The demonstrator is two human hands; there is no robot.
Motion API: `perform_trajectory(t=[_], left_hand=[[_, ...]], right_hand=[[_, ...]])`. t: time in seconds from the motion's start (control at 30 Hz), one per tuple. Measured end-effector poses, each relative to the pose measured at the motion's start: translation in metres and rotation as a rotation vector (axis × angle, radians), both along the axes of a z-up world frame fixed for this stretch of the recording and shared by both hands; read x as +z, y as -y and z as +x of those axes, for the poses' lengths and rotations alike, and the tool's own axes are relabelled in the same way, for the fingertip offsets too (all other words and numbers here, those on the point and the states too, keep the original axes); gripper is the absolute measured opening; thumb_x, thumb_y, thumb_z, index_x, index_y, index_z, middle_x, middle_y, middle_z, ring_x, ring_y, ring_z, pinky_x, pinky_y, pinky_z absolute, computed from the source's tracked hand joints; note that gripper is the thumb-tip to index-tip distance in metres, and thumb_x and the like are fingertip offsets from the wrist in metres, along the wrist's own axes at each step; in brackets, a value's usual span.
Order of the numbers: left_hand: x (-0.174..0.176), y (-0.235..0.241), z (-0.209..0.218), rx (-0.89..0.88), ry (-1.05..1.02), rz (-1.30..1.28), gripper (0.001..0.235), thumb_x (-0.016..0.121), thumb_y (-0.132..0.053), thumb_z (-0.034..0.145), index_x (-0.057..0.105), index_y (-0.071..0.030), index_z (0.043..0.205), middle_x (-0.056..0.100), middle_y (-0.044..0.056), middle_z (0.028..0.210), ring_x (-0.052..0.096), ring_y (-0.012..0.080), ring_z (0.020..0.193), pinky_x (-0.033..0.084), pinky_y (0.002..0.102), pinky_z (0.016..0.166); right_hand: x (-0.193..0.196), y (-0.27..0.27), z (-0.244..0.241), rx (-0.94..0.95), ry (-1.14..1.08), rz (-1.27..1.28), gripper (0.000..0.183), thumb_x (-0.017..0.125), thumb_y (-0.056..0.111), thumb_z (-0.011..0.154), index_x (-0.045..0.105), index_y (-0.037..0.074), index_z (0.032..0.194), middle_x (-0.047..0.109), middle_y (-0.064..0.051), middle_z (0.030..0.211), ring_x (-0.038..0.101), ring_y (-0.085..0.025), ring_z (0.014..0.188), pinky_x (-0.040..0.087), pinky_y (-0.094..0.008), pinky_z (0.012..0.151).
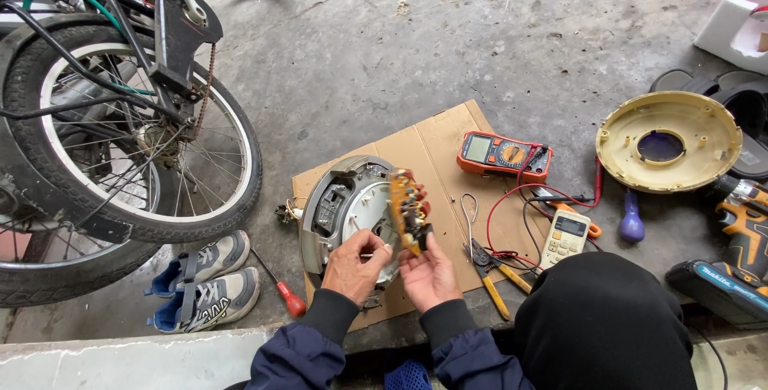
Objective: The person uses a power drill to remove screws from the bottom cover of a robot vacuum cleaner. They then lift off the cover to reveal the internal components, including a circuit board, which they remove and hold up for viewing.
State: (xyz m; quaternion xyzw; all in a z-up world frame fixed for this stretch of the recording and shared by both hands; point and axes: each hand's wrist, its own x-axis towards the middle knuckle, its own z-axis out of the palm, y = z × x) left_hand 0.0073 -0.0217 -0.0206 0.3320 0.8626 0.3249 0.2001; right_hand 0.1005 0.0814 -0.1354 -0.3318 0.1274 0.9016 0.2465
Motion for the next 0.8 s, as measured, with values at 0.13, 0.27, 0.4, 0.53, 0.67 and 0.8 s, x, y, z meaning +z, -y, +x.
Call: perform_trajectory(t=[0.13, 0.27, 0.4, 0.53, 0.67, 0.8], left_hand=[[-0.011, 0.005, 0.002, -0.114, -0.218, -0.097, 0.018, 0.07, -0.03, 0.089, 0.057, -0.02, 0.081, 0.066, 0.004, 0.075, 0.063, 0.0224, 0.065, 0.054, 0.042, 0.066], [-0.022, 0.01, 0.009, -0.31, -0.399, -0.205, 0.031, 0.064, -0.042, 0.098, 0.057, -0.013, 0.088, 0.062, 0.006, 0.098, 0.063, 0.0337, 0.07, 0.054, 0.051, 0.065], [-0.033, 0.013, 0.012, -0.28, -0.588, -0.052, 0.031, 0.066, -0.029, 0.098, 0.078, 0.0, 0.097, 0.072, 0.017, 0.142, 0.07, 0.0336, 0.12, 0.061, 0.048, 0.094], [-0.05, 0.021, 0.007, -0.234, -0.737, 0.053, 0.025, 0.072, -0.024, 0.103, 0.082, -0.007, 0.087, 0.079, 0.014, 0.13, 0.074, 0.0267, 0.107, 0.062, 0.039, 0.091], [-0.044, 0.027, 0.017, -0.221, -0.708, -0.031, 0.018, 0.076, -0.022, 0.103, 0.076, -0.005, 0.109, 0.074, 0.01, 0.132, 0.073, 0.0262, 0.111, 0.064, 0.04, 0.086], [0.005, 0.022, 0.05, 0.044, -0.438, 0.122, 0.033, 0.07, -0.023, 0.102, 0.073, -0.012, 0.133, 0.077, 0.009, 0.134, 0.079, 0.0214, 0.11, 0.068, 0.038, 0.093]], right_hand=[[-0.005, -0.001, 0.004, -0.003, -0.047, -0.027, 0.039, 0.08, 0.022, 0.098, 0.072, 0.001, 0.13, 0.075, -0.019, 0.107, 0.069, -0.025, 0.092, 0.062, -0.036, 0.085], [-0.039, -0.008, 0.005, 0.0, -0.123, -0.086, 0.028, 0.073, 0.025, 0.104, 0.071, 0.001, 0.115, 0.068, -0.014, 0.095, 0.06, -0.02, 0.081, 0.056, -0.032, 0.073], [-0.053, -0.018, 0.011, 0.026, -0.237, -0.142, 0.039, 0.06, 0.028, 0.103, 0.066, -0.004, 0.125, 0.057, -0.006, 0.088, 0.049, -0.016, 0.073, 0.045, -0.03, 0.065], [-0.044, -0.021, 0.022, 0.12, -0.336, -0.153, 0.055, 0.057, 0.046, 0.107, 0.066, -0.002, 0.131, 0.044, 0.004, 0.079, 0.036, -0.011, 0.064, 0.036, -0.027, 0.06], [-0.042, -0.023, 0.032, 0.187, -0.55, -0.067, 0.063, 0.062, 0.057, 0.108, 0.063, -0.002, 0.13, 0.042, 0.003, 0.077, 0.033, -0.009, 0.06, 0.032, -0.026, 0.056], [-0.062, -0.034, 0.038, 0.335, -0.663, 0.177, 0.054, 0.054, 0.048, 0.107, 0.064, 0.001, 0.131, 0.043, -0.004, 0.073, 0.035, -0.014, 0.053, 0.029, -0.031, 0.052]])
